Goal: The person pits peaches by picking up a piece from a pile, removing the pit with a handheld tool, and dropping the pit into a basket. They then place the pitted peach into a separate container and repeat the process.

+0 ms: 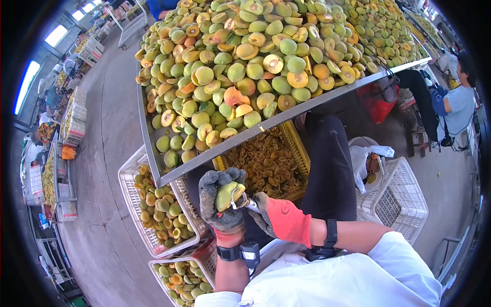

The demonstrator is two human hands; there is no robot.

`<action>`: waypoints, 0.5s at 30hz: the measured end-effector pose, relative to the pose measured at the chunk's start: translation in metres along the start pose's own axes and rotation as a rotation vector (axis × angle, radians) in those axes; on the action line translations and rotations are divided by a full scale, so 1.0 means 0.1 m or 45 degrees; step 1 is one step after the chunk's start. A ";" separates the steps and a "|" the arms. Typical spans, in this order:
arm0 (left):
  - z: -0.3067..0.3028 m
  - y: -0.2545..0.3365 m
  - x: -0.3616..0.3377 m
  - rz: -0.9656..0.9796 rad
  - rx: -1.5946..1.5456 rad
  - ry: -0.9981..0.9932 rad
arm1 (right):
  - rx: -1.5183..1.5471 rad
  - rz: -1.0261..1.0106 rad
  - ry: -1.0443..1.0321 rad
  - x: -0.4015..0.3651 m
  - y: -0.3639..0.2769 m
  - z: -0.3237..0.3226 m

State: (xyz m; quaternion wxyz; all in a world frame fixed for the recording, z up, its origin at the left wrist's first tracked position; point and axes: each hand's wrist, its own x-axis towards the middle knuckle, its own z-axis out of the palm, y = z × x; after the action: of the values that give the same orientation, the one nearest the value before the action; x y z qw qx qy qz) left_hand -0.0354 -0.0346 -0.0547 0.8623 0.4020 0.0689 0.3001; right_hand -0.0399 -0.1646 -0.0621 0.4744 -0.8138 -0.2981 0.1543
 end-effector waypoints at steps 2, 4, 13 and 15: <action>0.00 0.01 -0.01 0.173 0.497 0.097 | 0.016 0.044 -0.040 0.00 0.02 0.01; -0.14 0.05 0.06 0.134 0.384 -0.171 | 0.211 0.079 -0.073 -0.04 0.08 0.07; -0.05 0.10 0.08 0.131 0.633 -0.173 | 0.510 -0.004 0.024 -0.03 0.10 0.10; 0.00 0.09 0.08 0.117 0.685 -0.165 | 0.521 -0.026 0.020 -0.01 0.22 0.13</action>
State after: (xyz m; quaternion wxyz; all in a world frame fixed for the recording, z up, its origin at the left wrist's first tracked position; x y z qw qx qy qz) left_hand -0.0326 -0.0257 -0.0469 0.7127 0.6375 0.0726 0.2835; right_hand -0.0405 -0.1647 -0.0872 0.6337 -0.6985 -0.2651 0.2006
